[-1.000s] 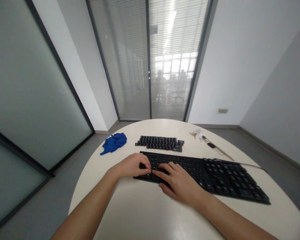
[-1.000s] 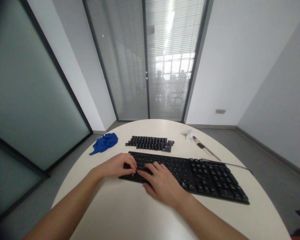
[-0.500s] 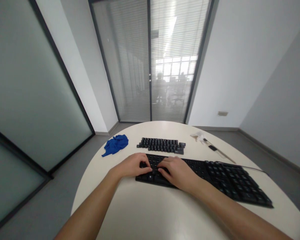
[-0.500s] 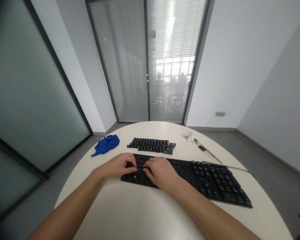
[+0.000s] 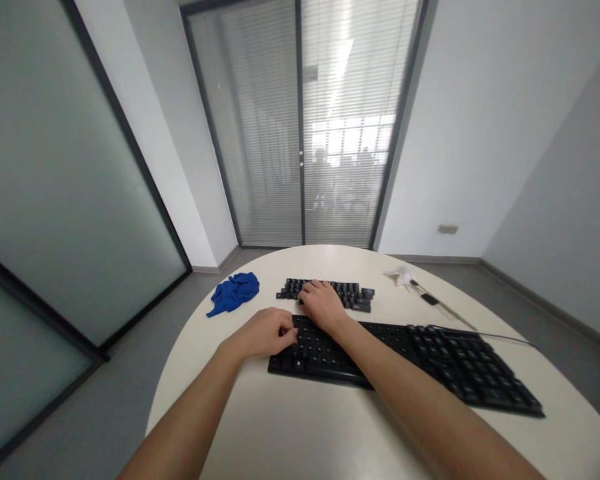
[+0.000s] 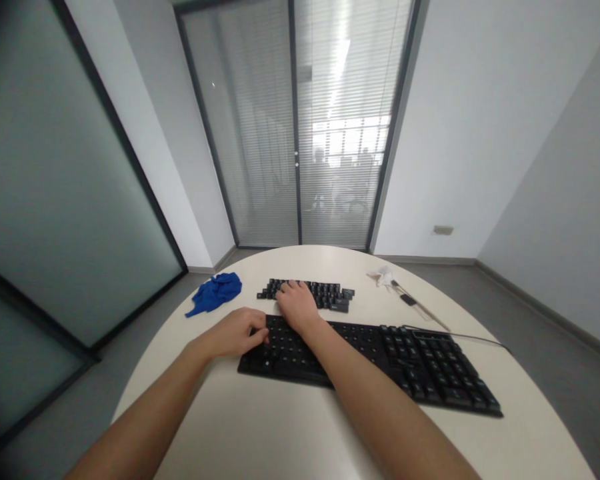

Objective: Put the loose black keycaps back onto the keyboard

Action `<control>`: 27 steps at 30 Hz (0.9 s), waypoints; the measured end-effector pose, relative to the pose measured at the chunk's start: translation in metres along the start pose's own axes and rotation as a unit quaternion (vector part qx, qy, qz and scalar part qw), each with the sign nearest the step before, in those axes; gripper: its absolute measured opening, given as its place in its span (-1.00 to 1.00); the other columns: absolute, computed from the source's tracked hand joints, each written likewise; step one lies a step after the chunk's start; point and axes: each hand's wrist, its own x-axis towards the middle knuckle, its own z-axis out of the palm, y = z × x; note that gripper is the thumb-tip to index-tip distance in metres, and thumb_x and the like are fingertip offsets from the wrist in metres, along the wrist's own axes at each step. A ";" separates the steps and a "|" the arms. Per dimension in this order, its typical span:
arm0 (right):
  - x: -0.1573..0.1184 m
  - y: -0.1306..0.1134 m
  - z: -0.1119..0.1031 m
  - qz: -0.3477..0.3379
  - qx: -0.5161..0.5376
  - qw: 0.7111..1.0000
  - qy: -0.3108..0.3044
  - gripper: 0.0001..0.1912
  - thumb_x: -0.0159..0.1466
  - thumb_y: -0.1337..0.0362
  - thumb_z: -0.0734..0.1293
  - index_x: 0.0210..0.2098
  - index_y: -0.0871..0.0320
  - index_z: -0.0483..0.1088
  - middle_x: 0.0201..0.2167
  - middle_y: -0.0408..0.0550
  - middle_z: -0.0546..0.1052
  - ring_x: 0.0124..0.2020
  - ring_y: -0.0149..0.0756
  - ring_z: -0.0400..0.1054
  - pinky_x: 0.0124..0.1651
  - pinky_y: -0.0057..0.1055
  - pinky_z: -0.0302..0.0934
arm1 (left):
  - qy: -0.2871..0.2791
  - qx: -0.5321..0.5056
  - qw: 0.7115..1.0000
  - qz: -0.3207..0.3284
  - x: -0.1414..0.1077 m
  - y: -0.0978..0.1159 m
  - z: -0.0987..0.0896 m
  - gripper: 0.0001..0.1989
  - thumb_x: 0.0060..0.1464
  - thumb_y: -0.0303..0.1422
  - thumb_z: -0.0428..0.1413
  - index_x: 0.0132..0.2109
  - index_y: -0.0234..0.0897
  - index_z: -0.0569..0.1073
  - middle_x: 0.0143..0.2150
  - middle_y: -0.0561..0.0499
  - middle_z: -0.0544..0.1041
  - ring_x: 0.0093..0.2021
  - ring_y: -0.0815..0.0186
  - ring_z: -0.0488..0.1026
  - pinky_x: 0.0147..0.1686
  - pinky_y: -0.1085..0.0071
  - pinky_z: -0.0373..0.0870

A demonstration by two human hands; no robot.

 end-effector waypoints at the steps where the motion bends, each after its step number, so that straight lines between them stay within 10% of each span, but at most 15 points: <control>1: 0.002 -0.001 0.002 -0.002 -0.001 1.000 -0.001 -0.82 0.37 0.36 0.26 -0.16 0.22 0.52 -0.10 0.14 0.55 0.01 -0.06 0.32 0.01 -0.21 0.12 | 0.002 -0.001 1.000 0.001 0.000 -0.001 0.001 -0.76 0.17 -0.40 0.07 -0.43 -0.23 0.54 -0.43 0.04 0.53 -0.37 0.28 0.44 -0.28 0.42 0.30; 18: -0.018 0.014 -0.029 0.015 0.131 0.991 -0.037 -0.83 0.26 0.32 0.37 -0.17 0.11 0.58 -0.22 -0.06 0.65 -0.14 -0.21 0.47 -0.07 -0.37 0.23 | 0.095 -0.002 0.994 0.048 -0.001 -0.017 0.012 -0.88 0.14 -0.32 0.22 -0.16 -0.17 0.54 -0.09 -0.03 0.54 0.01 0.17 0.42 0.05 0.26 0.34; 23: -0.046 0.027 -0.053 0.004 0.412 0.902 -0.127 -0.81 0.17 0.24 0.43 -0.23 0.14 0.61 -0.33 -0.10 0.65 -0.29 -0.27 0.52 -0.22 -0.45 0.30 | 0.094 -0.006 0.994 0.048 0.000 -0.019 0.015 -0.89 0.15 -0.38 0.18 -0.16 -0.17 0.55 -0.09 -0.03 0.54 0.00 0.18 0.42 0.05 0.26 0.35; 27: -0.054 0.023 -0.059 0.009 0.442 0.877 -0.187 -0.79 0.12 0.26 0.44 -0.25 0.16 0.62 -0.37 -0.09 0.66 -0.32 -0.25 0.53 -0.28 -0.46 0.31 | 0.099 -0.011 0.994 0.046 0.000 -0.018 0.015 -0.88 0.18 -0.39 0.14 -0.15 -0.18 0.55 -0.09 -0.04 0.55 0.00 0.18 0.43 0.07 0.24 0.35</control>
